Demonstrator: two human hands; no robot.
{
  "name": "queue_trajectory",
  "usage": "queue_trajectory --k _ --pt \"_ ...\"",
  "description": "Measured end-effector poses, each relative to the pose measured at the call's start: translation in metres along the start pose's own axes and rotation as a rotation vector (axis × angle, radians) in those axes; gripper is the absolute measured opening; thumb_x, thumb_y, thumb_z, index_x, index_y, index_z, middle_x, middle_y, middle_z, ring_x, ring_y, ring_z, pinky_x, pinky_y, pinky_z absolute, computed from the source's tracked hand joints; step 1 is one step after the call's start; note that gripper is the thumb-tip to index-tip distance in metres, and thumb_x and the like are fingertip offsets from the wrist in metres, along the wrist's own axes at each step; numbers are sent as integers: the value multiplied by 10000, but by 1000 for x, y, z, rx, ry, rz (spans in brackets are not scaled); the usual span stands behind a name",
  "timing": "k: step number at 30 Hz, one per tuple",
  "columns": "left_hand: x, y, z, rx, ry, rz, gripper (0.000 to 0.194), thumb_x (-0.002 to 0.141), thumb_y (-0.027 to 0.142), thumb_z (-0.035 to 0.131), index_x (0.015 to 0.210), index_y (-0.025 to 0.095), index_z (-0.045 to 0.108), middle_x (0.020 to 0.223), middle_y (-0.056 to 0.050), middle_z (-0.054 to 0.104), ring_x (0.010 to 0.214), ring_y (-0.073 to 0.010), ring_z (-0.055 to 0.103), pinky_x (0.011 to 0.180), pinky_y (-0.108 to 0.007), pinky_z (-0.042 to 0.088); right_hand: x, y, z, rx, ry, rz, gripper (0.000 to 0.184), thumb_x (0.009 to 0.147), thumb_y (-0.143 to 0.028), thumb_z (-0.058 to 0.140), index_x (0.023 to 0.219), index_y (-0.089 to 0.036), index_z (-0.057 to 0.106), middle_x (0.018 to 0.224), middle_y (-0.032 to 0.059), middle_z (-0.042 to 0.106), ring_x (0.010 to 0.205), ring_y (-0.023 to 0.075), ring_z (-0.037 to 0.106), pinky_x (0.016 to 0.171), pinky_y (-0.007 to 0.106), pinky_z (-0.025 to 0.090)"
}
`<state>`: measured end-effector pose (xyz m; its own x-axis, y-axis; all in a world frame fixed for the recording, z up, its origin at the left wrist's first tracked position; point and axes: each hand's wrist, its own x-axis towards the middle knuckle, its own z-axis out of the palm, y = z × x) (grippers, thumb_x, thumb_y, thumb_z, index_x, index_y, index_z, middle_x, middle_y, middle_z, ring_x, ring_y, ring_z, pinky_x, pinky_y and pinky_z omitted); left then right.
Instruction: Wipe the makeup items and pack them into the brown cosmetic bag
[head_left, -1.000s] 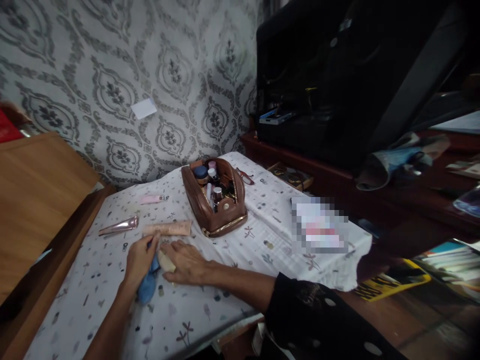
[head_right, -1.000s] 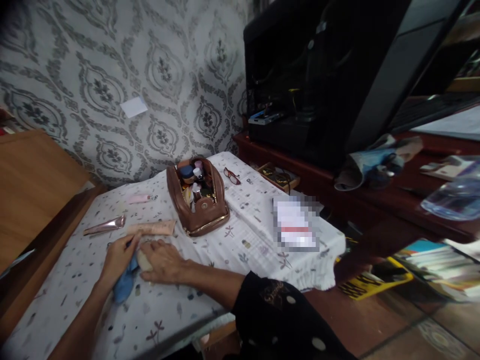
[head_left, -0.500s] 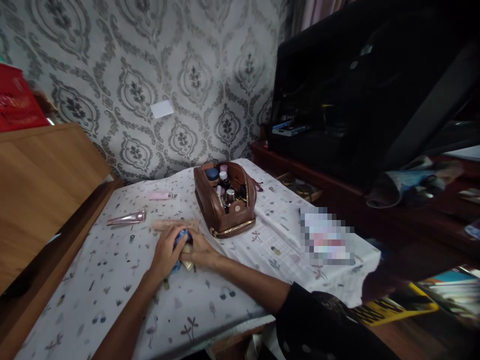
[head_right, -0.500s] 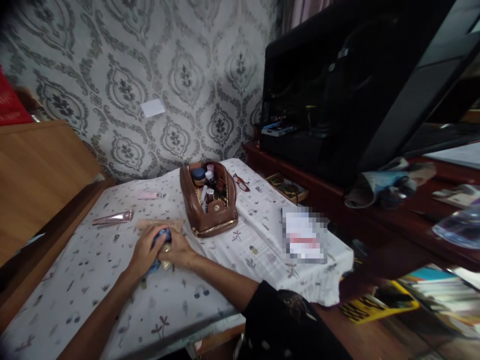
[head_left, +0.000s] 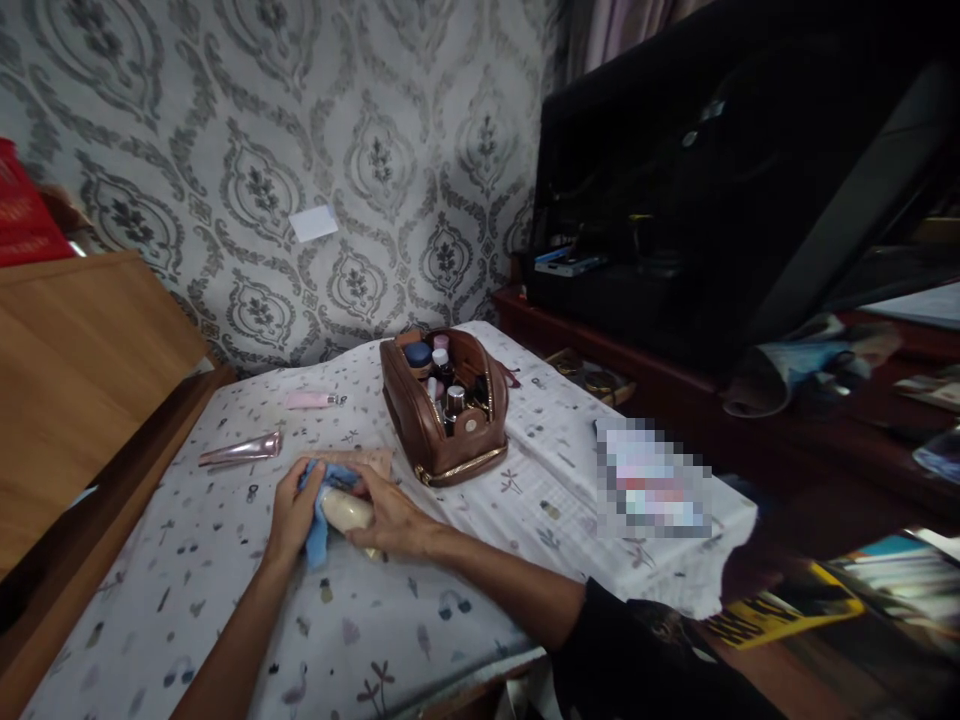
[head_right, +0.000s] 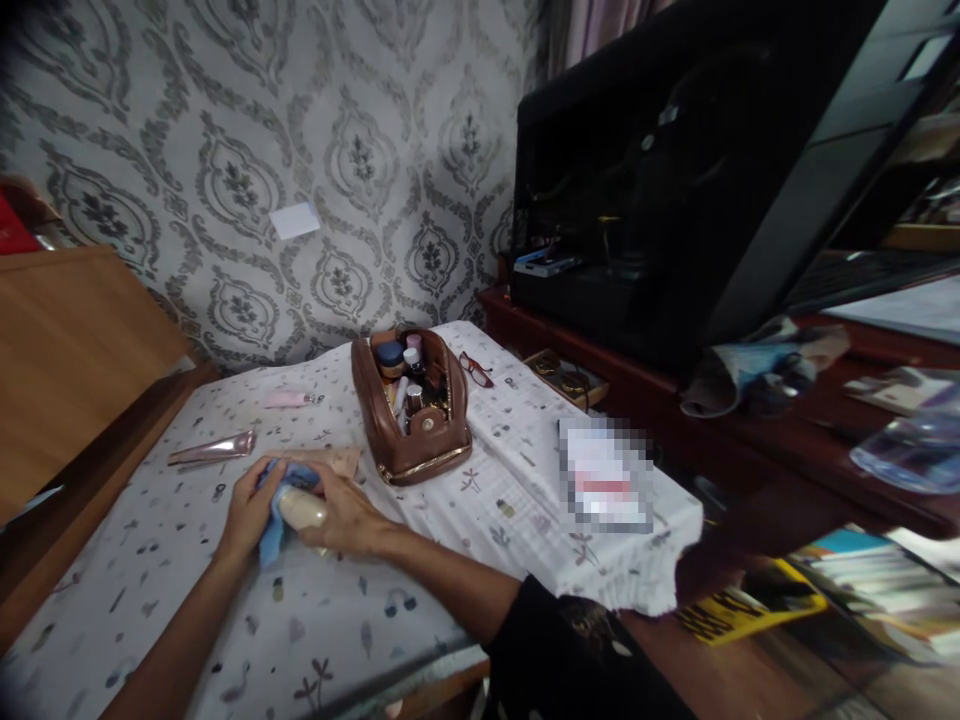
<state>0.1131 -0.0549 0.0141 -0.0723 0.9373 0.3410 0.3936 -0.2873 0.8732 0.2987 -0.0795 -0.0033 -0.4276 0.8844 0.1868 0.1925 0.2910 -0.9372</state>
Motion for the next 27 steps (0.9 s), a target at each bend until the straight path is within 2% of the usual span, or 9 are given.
queue_trajectory --k 5,8,11,14,17,19,22,27 --pt "3 -5 2 -231 96 -225 467 657 605 786 816 181 668 745 29 611 687 -138 524 638 -228 426 -1 -3 -1 -54 -1 -105 747 674 -252 780 1387 -200 562 1247 99 644 1150 282 608 1009 413 467" --pt "0 -3 7 -309 101 -273 492 626 604 809 845 180 692 794 12 658 730 -152 570 667 -235 454 3 1 0 -4 25 -101 591 677 -242 769 1255 -178 661 1237 100 664 1134 282 623 1009 413 464" --pt "-4 0 11 -298 38 -227 475 736 620 730 908 176 715 902 -31 705 854 -195 625 771 -268 491 7 6 1 172 38 -19 533 668 -257 781 1190 -192 697 1163 76 691 1078 264 638 983 406 469" --pt "-7 3 12 -226 4 -136 496 842 646 608 992 185 716 1016 -63 711 980 -232 631 874 -306 490 12 11 2 489 50 137 476 649 -272 804 1112 -200 721 1012 41 706 965 226 650 915 374 488" --pt "-9 5 13 -113 -22 -20 488 865 640 585 1069 211 695 1099 -61 691 1050 -236 608 931 -300 462 15 13 3 807 63 267 390 638 -269 807 1013 -188 733 878 8 687 811 166 633 793 304 497" --pt "-10 7 13 -61 -23 11 454 861 637 595 1012 218 683 1020 -42 681 974 -217 604 881 -279 468 16 14 3 925 67 327 319 647 -267 797 947 -182 727 801 -7 665 723 137 604 684 260 484" --pt "-11 10 13 -30 -7 14 413 868 623 599 859 212 639 817 -4 611 788 -179 563 734 -249 472 16 13 3 965 15 359 293 655 -315 824 879 -173 702 724 -13 626 638 119 562 537 221 431" --pt "-11 9 10 -54 22 -44 427 887 597 587 751 192 610 665 15 569 620 -145 522 581 -228 451 11 8 3 973 -148 274 493 544 -396 938 894 -161 684 819 4 640 707 112 590 542 198 456"
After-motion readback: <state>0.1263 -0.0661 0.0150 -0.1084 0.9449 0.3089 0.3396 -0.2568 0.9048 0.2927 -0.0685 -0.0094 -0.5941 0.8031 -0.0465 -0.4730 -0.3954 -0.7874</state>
